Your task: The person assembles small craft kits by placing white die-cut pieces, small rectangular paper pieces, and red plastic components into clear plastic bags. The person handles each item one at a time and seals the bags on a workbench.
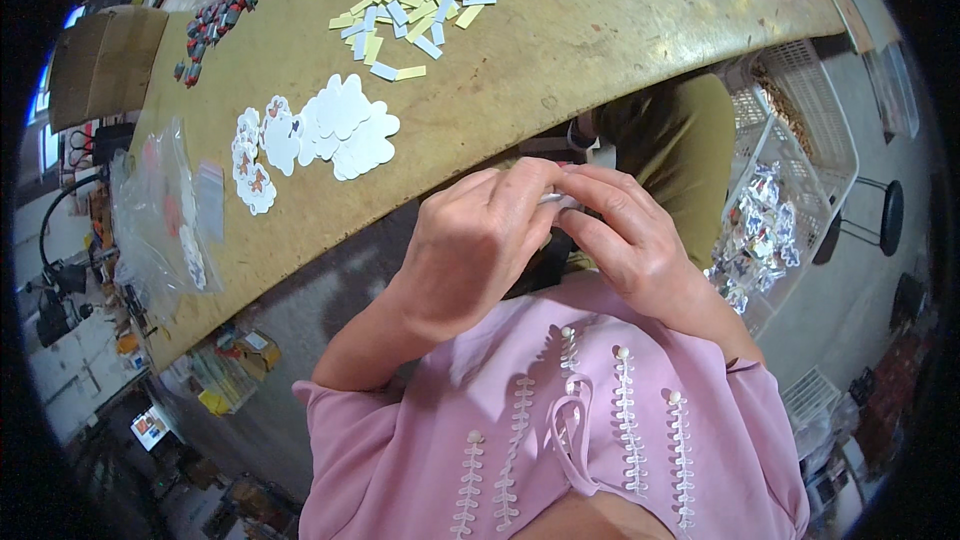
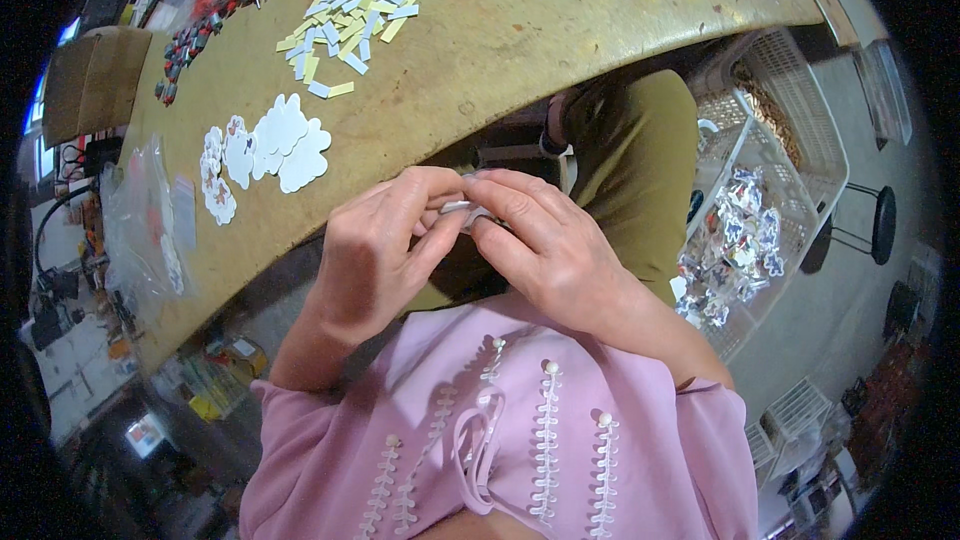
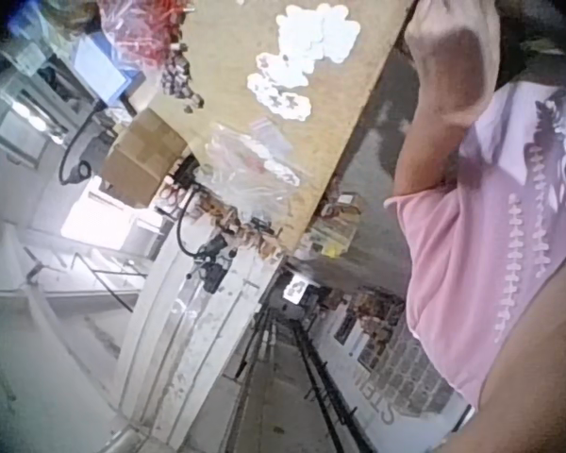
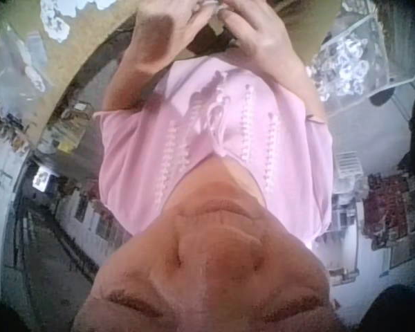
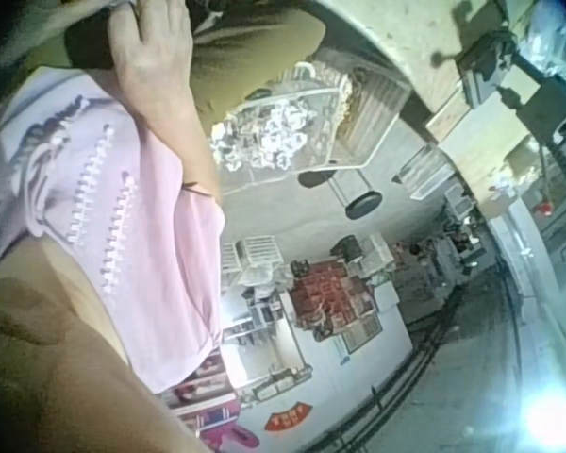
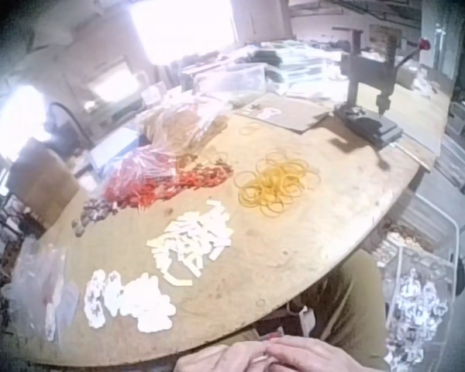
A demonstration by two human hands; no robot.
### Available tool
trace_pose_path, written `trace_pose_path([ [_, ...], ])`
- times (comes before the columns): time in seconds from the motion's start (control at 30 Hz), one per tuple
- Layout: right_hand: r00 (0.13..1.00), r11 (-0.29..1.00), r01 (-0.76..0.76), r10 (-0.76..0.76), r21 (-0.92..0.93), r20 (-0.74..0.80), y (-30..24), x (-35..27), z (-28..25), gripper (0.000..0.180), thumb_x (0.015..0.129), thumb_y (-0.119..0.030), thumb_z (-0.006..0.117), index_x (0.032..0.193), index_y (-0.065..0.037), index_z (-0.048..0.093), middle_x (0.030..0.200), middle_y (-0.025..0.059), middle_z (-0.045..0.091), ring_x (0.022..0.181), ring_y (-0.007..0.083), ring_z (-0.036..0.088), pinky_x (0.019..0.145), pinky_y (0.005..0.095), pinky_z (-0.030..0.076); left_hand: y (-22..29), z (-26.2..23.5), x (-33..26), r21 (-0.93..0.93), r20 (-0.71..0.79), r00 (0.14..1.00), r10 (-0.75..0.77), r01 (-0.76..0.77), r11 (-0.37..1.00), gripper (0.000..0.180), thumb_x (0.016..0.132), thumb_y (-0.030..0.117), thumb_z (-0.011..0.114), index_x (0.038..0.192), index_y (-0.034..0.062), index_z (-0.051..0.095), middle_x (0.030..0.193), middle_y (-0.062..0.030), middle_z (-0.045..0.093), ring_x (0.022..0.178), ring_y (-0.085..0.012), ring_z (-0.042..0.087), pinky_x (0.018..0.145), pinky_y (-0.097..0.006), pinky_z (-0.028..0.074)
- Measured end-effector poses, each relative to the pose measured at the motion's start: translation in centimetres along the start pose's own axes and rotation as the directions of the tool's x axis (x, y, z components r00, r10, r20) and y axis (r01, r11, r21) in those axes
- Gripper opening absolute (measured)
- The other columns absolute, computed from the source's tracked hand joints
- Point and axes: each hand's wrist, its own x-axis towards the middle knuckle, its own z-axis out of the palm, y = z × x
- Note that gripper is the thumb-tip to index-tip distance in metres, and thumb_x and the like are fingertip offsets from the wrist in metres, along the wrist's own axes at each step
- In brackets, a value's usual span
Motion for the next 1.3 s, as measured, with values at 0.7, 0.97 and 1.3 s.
trace_pose_path([
  [0.7, 0.941, 0.938, 0.325, -0.333, -0.121, -0.052, 0.6, -2.7, -2.3, 0.016, 0.082, -0.004, 0.078, 0.098, -0.004, 0.075, 0.114, 0.013, 0.076, 0.111, 0.0311, 0.074, 0.102, 0.0485, 0.061, -4.9, 6.5, -4.1, -0.866, 0.475, 0.843, -0.251, 0.399, -0.3, 0.045, 0.113, 0.04, 0.053, 0.137, 0.0025, 0.06, 0.12, -0.0088, 0.074, 0.107, -0.0161, 0.073, 0.093, -0.036, 0.061],
  [0.97, 0.934, 0.932, 0.356, -0.357, -0.065, 0.01, 1.0, -3.3, -1.6, 0.018, 0.081, -0.005, 0.077, 0.098, -0.001, 0.074, 0.113, 0.0149, 0.075, 0.114, 0.0328, 0.073, 0.1, 0.0502, 0.062, -4.2, 6.1, -3.4, -0.905, 0.372, 0.87, -0.325, 0.418, 0.083, 0.044, 0.097, -0.004, 0.067, 0.139, 0.0012, 0.055, 0.121, -0.0075, 0.069, 0.108, -0.0116, 0.068, 0.097, -0.03, 0.057],
  [1.3, 0.956, 0.956, 0.293, -0.293, -0.028, 0.006, 1.0, -2.0, -3.4, 0.024, 0.079, -0.004, 0.076, 0.102, 0.002, 0.074, 0.116, 0.0197, 0.073, 0.112, 0.0375, 0.071, 0.098, 0.051, 0.062, -4.7, 6.5, -3.0, -0.619, 0.391, 0.811, -0.435, 0.582, 0.527, 0.021, 0.107, 0.01, 0.056, 0.126, 0.0034, 0.065, 0.097, -0.0029, 0.076, 0.086, -0.0166, 0.074, 0.076, -0.033, 0.06],
])
